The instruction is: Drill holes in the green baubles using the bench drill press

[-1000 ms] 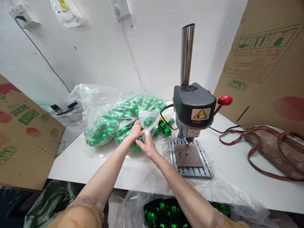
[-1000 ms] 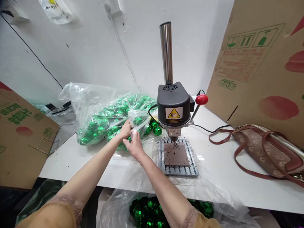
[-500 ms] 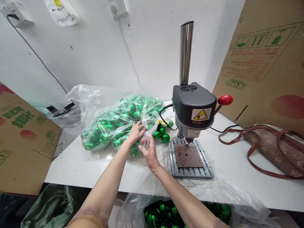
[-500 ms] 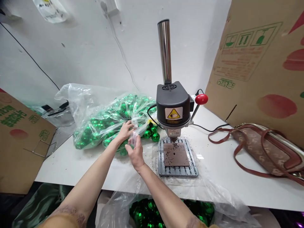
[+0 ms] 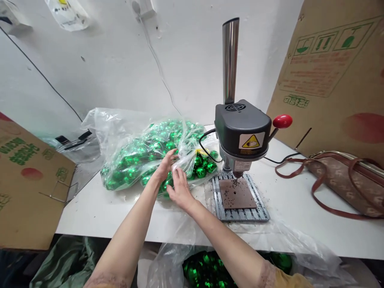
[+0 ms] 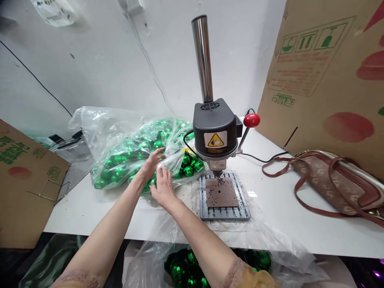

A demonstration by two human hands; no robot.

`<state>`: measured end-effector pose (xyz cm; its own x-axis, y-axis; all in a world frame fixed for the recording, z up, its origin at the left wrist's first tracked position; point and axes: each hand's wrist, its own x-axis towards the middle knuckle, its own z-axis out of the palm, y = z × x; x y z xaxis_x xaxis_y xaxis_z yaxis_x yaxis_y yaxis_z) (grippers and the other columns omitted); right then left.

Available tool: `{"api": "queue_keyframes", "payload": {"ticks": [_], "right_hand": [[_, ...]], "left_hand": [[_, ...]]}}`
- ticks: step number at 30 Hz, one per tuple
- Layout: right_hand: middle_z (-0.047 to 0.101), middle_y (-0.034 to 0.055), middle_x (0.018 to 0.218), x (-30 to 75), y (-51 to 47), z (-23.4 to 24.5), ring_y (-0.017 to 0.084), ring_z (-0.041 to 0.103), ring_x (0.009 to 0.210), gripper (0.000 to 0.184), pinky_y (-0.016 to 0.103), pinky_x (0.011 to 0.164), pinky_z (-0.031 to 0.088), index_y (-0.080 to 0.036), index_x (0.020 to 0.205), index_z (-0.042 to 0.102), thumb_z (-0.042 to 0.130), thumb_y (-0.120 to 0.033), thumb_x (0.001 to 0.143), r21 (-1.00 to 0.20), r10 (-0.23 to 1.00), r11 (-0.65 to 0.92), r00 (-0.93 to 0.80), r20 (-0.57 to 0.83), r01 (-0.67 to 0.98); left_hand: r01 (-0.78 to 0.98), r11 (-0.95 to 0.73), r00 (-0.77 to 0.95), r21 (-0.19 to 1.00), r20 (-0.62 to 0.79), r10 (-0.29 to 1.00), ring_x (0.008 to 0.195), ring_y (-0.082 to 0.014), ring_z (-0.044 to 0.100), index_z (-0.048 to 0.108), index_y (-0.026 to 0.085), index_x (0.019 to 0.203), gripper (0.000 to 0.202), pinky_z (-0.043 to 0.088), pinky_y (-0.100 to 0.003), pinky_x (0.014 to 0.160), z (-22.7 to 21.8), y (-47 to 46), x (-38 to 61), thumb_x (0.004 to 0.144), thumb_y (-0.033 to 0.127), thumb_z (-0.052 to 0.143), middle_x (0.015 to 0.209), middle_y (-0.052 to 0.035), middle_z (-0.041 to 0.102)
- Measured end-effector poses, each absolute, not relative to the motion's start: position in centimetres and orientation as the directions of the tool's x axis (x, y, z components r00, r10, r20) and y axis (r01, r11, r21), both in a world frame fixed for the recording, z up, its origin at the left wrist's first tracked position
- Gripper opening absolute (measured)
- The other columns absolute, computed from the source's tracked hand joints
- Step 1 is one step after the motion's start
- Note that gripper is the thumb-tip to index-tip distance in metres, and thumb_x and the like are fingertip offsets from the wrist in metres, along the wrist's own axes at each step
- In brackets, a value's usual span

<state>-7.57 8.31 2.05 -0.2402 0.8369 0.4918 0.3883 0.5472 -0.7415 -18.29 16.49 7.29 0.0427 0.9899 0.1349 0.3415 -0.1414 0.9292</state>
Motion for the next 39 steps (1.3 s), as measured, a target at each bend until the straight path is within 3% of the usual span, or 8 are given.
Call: {"api": "queue_keyframes", "payload": {"ticks": [4,7,16,19,23,27,33,39], "right_hand": [[0.052,0.0173,0.133,-7.4,6.7,1.1,0.028,0.048,0.115,0.062,0.052,0.105,0.048,-0.013,0.138,0.050,0.062,-0.025,0.078,-0.754,0.848,0.525,-0.321,0.422,0.395],[0.053,0.0125,0.132,-5.5,5.9,0.4,0.028,0.043,0.122,0.046,0.054,0.112,0.041,-0.020,0.130,0.058,0.057,-0.024,0.084,-0.769,0.864,0.500,-0.297,0.408,0.398],[0.056,0.0100,0.123,-6.7,3.3,-4.6,0.022,0.054,0.115,0.046,0.048,0.103,0.051,-0.020,0.135,0.051,0.058,-0.032,0.091,-0.846,0.911,0.390,-0.284,0.299,0.363],[0.057,0.0098,0.129,-8.8,3.2,-4.8,0.022,0.058,0.117,0.053,0.046,0.101,0.053,-0.019,0.137,0.049,0.062,-0.040,0.090,-0.839,0.882,0.426,-0.363,0.301,0.339],[0.055,0.0166,0.133,-7.8,2.2,-3.8,0.026,0.052,0.127,0.063,0.048,0.111,0.049,-0.015,0.147,0.042,0.058,-0.021,0.086,-0.803,0.839,0.492,-0.430,0.335,0.336],[0.056,0.0132,0.136,-2.4,-0.2,-2.8,0.025,0.050,0.128,0.051,0.046,0.112,0.048,-0.021,0.139,0.054,0.055,-0.021,0.087,-0.715,0.738,0.624,-0.538,0.407,0.315],[0.071,0.0117,0.108,6.5,-2.1,-4.2,0.024,0.060,0.109,0.033,0.046,0.098,0.052,-0.021,0.106,0.071,0.047,-0.010,0.087,-0.581,0.653,0.732,-0.612,0.447,0.357],[0.072,0.0062,0.083,9.0,-1.7,-3.2,0.019,0.065,0.083,0.022,0.035,0.079,0.055,-0.024,0.088,0.072,0.056,-0.010,0.081,-0.447,0.508,0.847,-0.685,0.523,0.287]], "left_hand": [[0.843,-0.090,0.066,0.530,0.064,0.996,0.107,-0.0316,0.066,0.059,0.017,0.126,0.063,0.050,-0.038,0.094,7.6,16.5,-15.9,0.069,0.029,0.081,0.112,-0.0113,0.072],[0.943,-0.038,0.006,0.330,0.098,0.995,0.109,-0.0317,0.065,0.062,0.018,0.110,0.038,0.048,-0.036,0.093,7.1,16.7,-14.8,0.074,0.015,0.071,0.112,-0.0125,0.070],[0.830,-0.078,-0.132,0.552,0.331,0.934,0.060,-0.0167,0.049,0.053,0.021,0.083,0.006,0.038,-0.026,0.063,5.4,16.3,-16.8,0.078,0.018,0.055,0.061,0.0043,0.046],[0.842,-0.120,-0.065,0.526,0.319,0.945,0.070,-0.0202,0.057,0.057,0.021,0.086,0.016,0.042,-0.028,0.071,5.4,16.3,-16.8,0.073,0.011,0.056,0.068,0.0012,0.055],[0.905,-0.105,-0.036,0.412,0.322,0.946,0.102,-0.0339,0.066,0.062,0.019,0.117,0.045,0.048,-0.042,0.091,5.8,14.9,-15.8,0.073,0.010,0.061,0.104,-0.0121,0.068],[0.935,-0.259,0.090,0.243,0.544,0.834,0.143,-0.0427,0.041,0.059,0.019,0.136,0.053,0.029,-0.058,0.119,5.2,11.0,-13.6,0.083,0.021,0.064,0.146,-0.0198,0.053],[0.631,-0.710,0.604,0.312,0.376,0.703,0.140,-0.0363,0.048,0.067,0.033,0.130,0.045,0.031,-0.059,0.121,0.6,4.9,-8.5,0.086,0.041,0.073,0.139,-0.0110,0.062],[0.646,-0.599,0.461,0.473,0.382,0.800,0.121,-0.0309,0.059,0.064,0.025,0.131,0.043,0.048,-0.050,0.106,-0.9,3.9,-7.7,0.090,0.039,0.067,0.123,-0.0132,0.065]]}}
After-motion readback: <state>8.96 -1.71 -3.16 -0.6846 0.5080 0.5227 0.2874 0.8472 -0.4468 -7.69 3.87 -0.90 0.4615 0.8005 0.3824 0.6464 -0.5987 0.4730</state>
